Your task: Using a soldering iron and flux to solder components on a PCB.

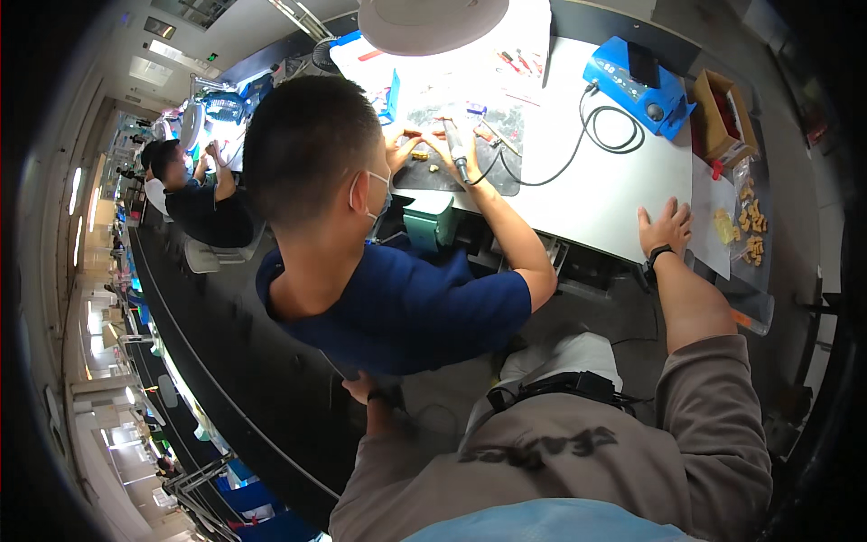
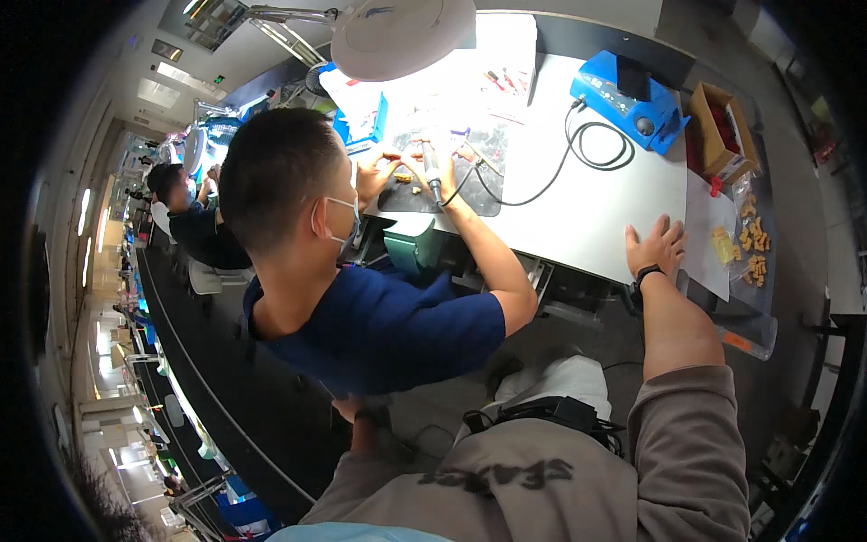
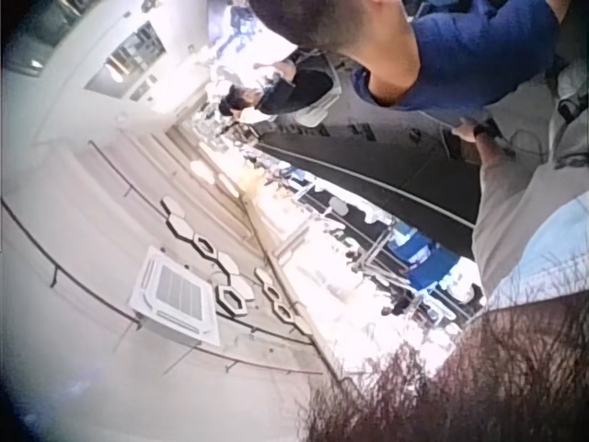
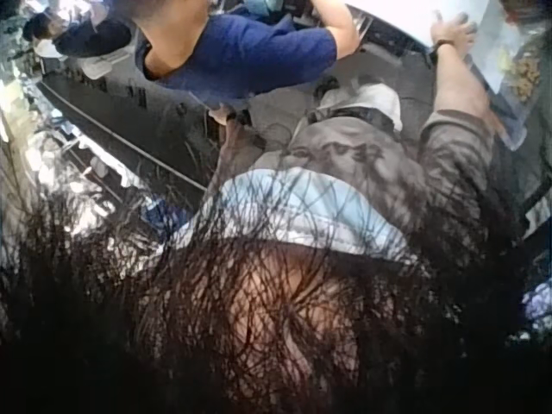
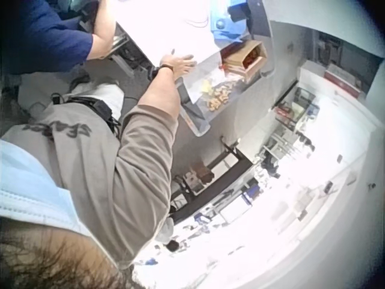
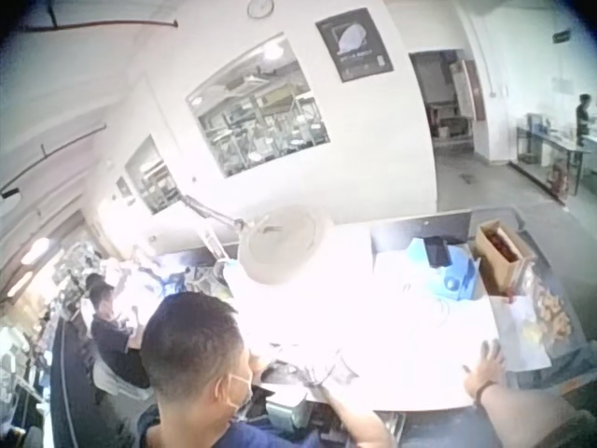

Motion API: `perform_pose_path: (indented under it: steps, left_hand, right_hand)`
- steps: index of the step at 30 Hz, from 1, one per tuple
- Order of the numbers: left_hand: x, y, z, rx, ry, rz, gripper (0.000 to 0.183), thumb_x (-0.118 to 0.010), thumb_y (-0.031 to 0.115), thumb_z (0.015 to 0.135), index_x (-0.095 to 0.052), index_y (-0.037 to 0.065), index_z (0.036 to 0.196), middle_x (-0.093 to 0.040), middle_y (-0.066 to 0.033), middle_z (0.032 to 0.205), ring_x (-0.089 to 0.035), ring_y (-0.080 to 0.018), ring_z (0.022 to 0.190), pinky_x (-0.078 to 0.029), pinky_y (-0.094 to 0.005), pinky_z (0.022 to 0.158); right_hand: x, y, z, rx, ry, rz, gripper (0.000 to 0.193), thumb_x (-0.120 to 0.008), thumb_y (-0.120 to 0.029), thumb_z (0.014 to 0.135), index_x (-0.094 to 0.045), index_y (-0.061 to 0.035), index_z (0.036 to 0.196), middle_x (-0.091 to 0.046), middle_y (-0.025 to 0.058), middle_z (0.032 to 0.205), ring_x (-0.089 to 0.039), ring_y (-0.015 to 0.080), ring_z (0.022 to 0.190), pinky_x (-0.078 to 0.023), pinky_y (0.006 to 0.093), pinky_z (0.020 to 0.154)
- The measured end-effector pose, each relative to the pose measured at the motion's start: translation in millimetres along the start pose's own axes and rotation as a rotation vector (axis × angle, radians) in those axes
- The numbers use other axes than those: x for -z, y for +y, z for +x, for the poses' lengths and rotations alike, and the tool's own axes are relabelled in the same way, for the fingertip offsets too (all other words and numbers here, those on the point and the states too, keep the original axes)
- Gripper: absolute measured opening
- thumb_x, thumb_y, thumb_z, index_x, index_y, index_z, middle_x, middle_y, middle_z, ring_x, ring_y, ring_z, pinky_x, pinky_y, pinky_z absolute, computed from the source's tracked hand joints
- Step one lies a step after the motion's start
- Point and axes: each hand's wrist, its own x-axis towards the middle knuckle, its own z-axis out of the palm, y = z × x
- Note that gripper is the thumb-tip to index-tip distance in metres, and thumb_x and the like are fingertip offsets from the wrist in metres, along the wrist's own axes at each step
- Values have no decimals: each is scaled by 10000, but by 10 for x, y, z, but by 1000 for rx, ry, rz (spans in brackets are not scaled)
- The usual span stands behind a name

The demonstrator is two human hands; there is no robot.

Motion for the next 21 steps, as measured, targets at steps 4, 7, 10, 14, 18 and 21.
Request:
perform_pose_path:
  steps: [4,7,10,14,18,21]
  left_hand:
    - [-44,-41,8,-2,62,23,572,-664,324,889,-492,-39,1296,-660,-309,1177,-660,-462,1072,-540,-516,892]
    - [-80,-94,46,-6,58,14,565,-664,306,887,-496,-40,1301,-659,-311,1180,-658,-458,1079,-538,-516,900]
    - [-104,-104,49,-8,27,14,571,-667,293,884,-495,-35,1320,-653,-315,1197,-653,-461,1092,-535,-518,911]
    - [-142,-204,115,-50,103,31,579,-661,288,886,-491,-31,1338,-657,-312,1204,-650,-466,1102,-533,-519,923]
    - [-138,-131,87,1,34,56,607,-653,302,878,-483,-25,1360,-657,-307,1217,-651,-464,1106,-532,-520,931]
    - [-98,-79,64,33,29,76,626,-654,317,868,-482,-18,1368,-656,-303,1228,-652,-462,1109,-532,-520,932]
  right_hand:
    - [-26,-14,-1,2,4,6,875,-596,-616,905,-305,-113,1559,-280,193,1595,-249,440,1488,-313,574,1150]
    - [-37,-10,5,10,9,-4,866,-599,-608,906,-304,-116,1555,-283,196,1592,-251,444,1486,-313,575,1149]
    - [0,3,0,8,7,-13,851,-597,-602,909,-312,-117,1547,-282,197,1594,-252,445,1486,-315,575,1148]
    - [-30,-23,-6,15,28,-5,837,-592,-602,913,-323,-115,1538,-276,197,1599,-257,445,1485,-320,573,1146]
    - [-46,5,8,9,26,-23,836,-586,-605,915,-317,-121,1542,-277,195,1598,-264,443,1482,-324,571,1144]
    - [-89,26,19,10,36,-32,837,-589,-599,914,-314,-122,1543,-283,193,1594,-274,438,1477,-327,567,1142]
